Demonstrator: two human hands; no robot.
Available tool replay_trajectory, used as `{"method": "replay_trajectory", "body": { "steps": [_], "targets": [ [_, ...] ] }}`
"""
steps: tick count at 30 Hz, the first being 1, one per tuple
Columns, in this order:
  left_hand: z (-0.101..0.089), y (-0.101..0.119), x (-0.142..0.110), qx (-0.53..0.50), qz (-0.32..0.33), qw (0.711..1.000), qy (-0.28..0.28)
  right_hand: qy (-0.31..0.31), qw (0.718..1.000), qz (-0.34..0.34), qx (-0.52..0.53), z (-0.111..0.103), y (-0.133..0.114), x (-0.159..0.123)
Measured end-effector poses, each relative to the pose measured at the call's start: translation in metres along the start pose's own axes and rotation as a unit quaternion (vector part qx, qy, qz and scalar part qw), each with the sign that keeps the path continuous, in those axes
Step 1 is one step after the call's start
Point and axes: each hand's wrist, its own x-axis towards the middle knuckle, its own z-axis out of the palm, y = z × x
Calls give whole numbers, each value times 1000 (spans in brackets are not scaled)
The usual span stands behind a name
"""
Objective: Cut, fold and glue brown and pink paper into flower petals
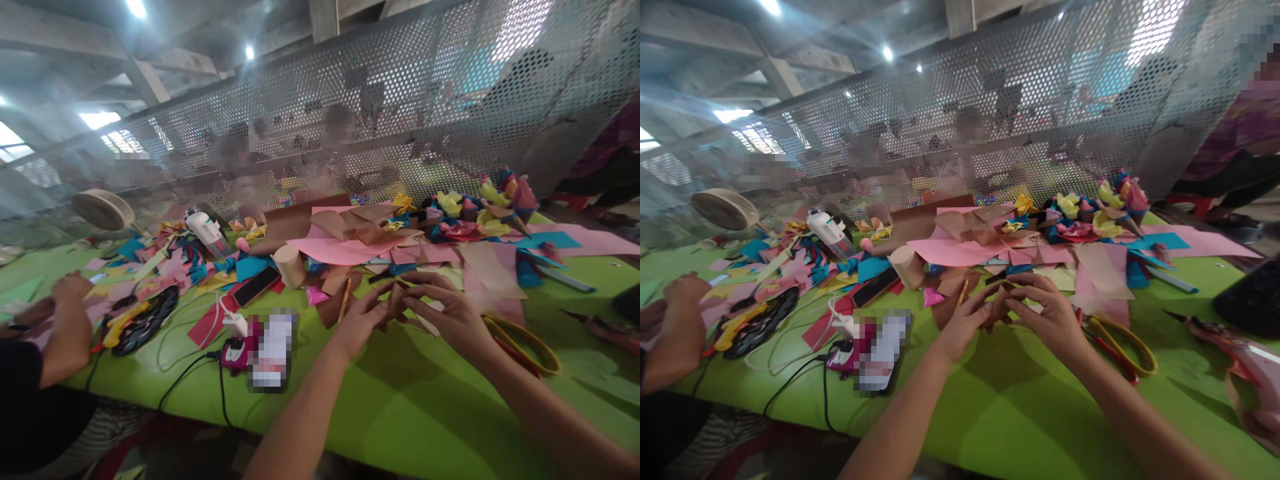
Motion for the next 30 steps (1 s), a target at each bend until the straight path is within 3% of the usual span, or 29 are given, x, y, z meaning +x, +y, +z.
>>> {"method": "replay_trajectory", "body": {
  "steps": [6,12,18,23,26,30],
  "targets": [
    [0,-7,3,-14,-4,999,-34,-6,998,28,56,1,-3,-1],
    [-4,-13,9,38,-4,999,34,6,998,50,32,0,-10,-2],
    [-2,-6,-1,139,22,989,46,51,997,60,21,2,-13,-4],
    [2,-5,-1,232,111,966,-1,82,995,60,6,3,-15,-3],
    [3,-8,1,280,151,948,6,87,995,55,0,4,-16,-1],
    [7,-8,-1,359,159,919,24,93,994,54,-7,4,-17,-1]
  ]
}}
